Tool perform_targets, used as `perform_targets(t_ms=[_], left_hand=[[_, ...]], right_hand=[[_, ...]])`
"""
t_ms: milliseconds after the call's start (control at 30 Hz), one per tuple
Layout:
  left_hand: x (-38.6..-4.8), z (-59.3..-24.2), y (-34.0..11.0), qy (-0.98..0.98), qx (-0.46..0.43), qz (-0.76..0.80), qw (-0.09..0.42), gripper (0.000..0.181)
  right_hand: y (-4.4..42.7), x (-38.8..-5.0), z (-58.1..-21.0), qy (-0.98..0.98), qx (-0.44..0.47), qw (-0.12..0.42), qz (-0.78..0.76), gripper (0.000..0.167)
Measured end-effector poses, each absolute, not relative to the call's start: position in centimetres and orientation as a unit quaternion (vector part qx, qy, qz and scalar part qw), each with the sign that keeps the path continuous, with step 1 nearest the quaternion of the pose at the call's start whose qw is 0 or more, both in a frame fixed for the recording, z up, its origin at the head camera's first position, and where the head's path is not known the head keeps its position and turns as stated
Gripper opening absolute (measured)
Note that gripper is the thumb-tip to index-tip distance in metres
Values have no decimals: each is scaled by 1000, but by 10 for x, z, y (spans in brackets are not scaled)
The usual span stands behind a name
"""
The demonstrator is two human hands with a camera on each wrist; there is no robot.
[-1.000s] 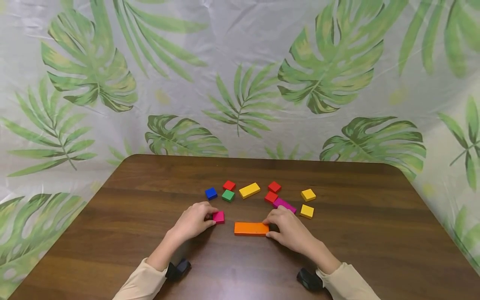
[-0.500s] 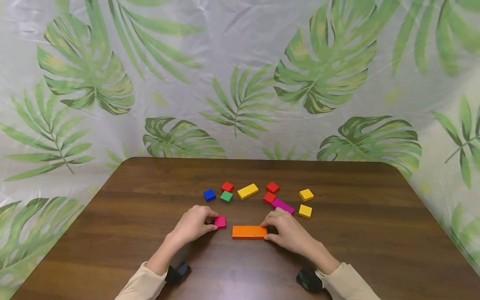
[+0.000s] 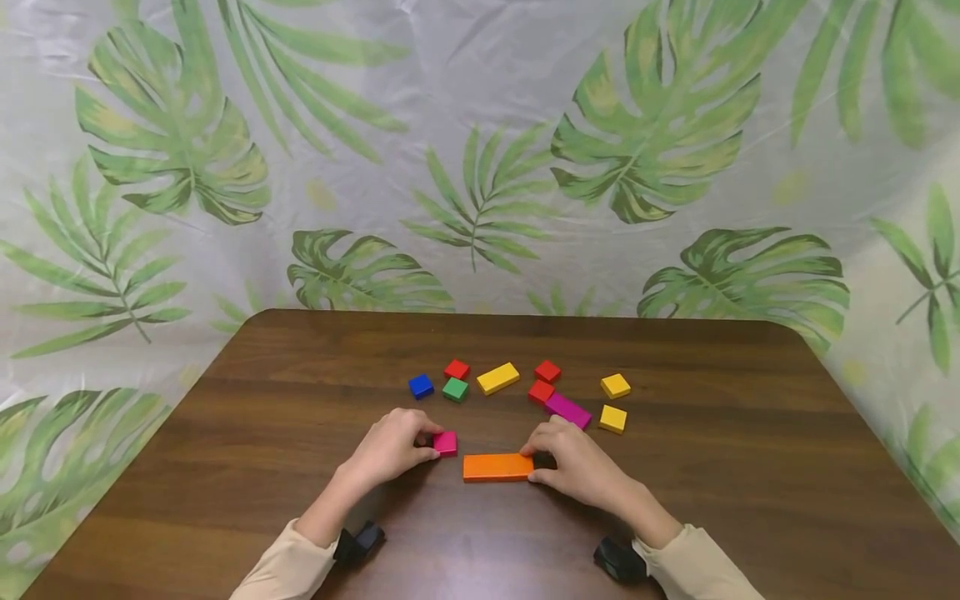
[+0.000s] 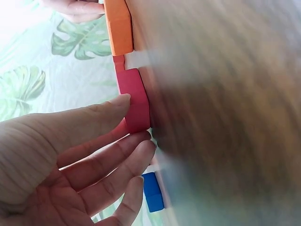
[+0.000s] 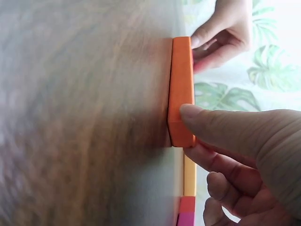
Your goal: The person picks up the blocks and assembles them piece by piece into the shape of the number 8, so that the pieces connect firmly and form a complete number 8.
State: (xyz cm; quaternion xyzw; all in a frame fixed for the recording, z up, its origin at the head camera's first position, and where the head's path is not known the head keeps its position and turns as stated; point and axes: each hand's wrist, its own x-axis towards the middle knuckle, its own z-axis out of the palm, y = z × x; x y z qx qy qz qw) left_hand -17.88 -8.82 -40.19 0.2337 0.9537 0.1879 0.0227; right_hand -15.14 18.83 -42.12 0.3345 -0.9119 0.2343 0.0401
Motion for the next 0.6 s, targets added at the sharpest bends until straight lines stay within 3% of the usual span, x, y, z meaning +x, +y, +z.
perform_targets(t_ms=[600], left_hand=[[-171,-401,-80,949,268,163,29,28]], right_hand=[[190,-142,-425,-878,345,7,330,20]])
